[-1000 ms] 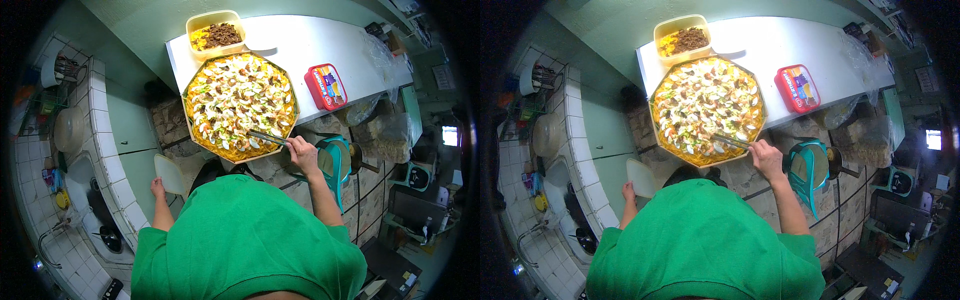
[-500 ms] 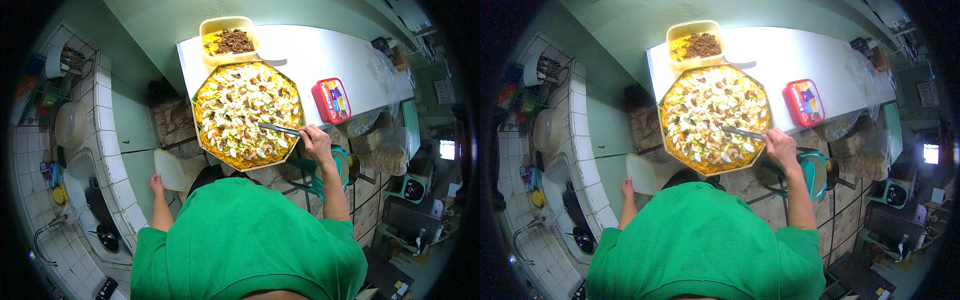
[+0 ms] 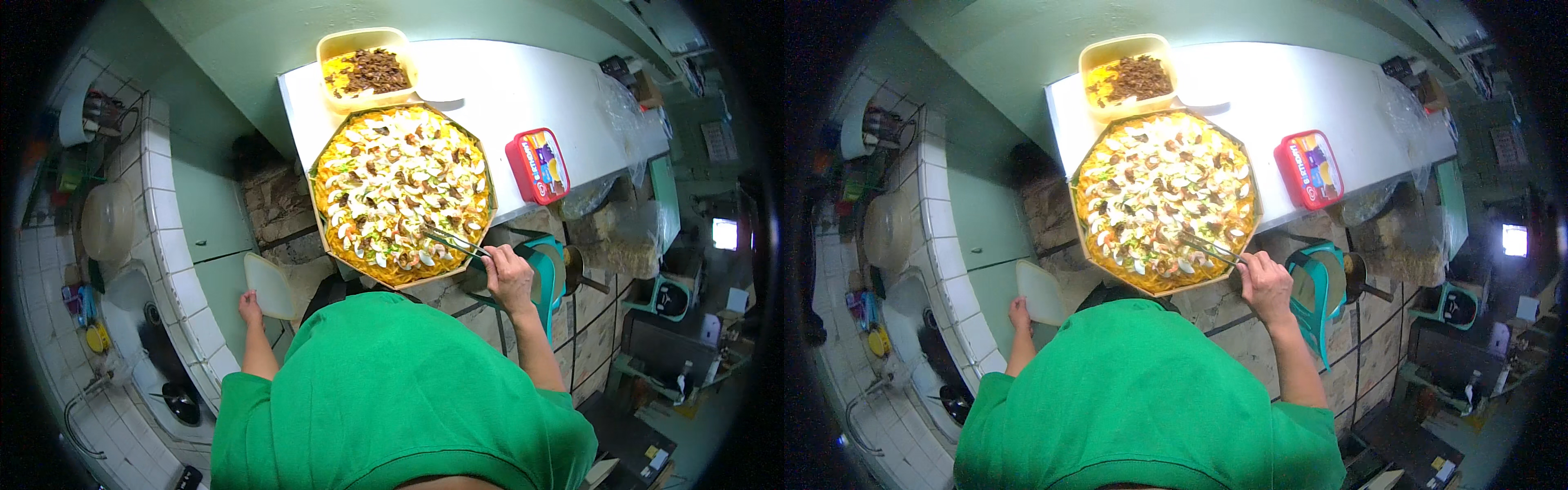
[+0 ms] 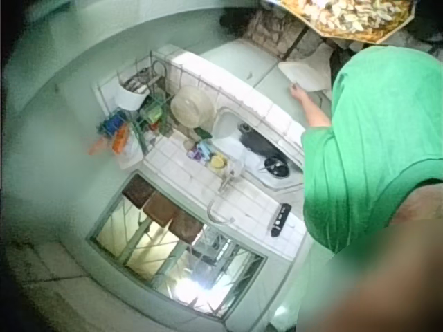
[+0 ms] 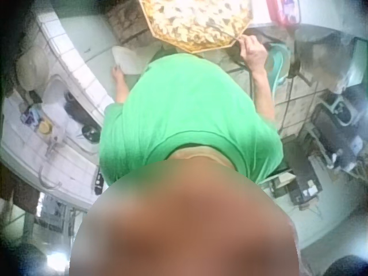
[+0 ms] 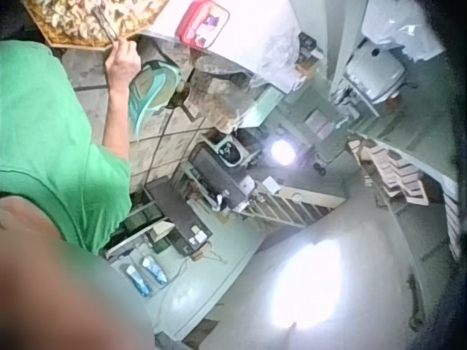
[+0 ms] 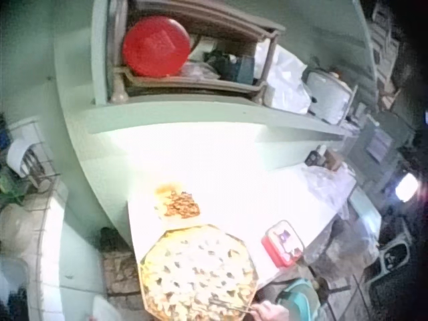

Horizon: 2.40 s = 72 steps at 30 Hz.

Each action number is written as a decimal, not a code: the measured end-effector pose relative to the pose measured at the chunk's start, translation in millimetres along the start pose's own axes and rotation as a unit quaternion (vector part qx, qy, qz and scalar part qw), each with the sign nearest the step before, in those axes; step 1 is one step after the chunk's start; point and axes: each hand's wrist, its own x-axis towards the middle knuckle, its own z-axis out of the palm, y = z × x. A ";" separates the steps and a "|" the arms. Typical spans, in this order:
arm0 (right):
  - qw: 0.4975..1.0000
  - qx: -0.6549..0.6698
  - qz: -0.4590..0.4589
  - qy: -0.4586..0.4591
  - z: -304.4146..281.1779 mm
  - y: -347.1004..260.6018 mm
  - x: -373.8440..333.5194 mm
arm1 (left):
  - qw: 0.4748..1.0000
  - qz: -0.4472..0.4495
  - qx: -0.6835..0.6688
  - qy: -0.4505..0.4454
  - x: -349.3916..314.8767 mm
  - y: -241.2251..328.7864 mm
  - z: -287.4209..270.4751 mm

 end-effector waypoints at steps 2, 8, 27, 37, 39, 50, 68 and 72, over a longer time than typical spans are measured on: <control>1.000 -0.015 -0.002 0.000 3.2 -2.1 -4.2 | 1.000 0.003 0.014 -0.006 -2.2 11.2 2.4; 1.000 0.004 0.011 0.014 8.7 0.5 -8.2 | 0.999 0.012 0.015 -0.031 -1.7 32.2 12.0; 0.962 0.232 0.034 0.140 23.0 22.6 109.7 | 0.999 0.034 -0.034 -0.016 -17.7 31.8 13.9; 0.997 -0.058 -0.023 0.052 126.0 -25.3 339.5 | 0.999 0.023 0.017 -0.027 0.0 11.4 4.1; 0.992 -0.065 -0.069 0.084 141.7 -33.9 356.2 | 0.999 0.035 0.000 -0.021 3.8 5.3 -0.4; 0.992 0.078 0.083 0.046 46.6 -24.7 274.6 | 0.999 0.014 0.002 -0.042 43.9 -1.0 -10.6; 0.985 -0.062 0.115 0.110 -40.9 33.2 -16.5 | 0.995 0.064 0.019 -0.068 18.1 29.2 8.5; 0.986 -0.067 0.126 0.083 -40.4 31.6 -34.7 | 0.997 0.036 0.052 -0.040 0.7 5.7 -1.4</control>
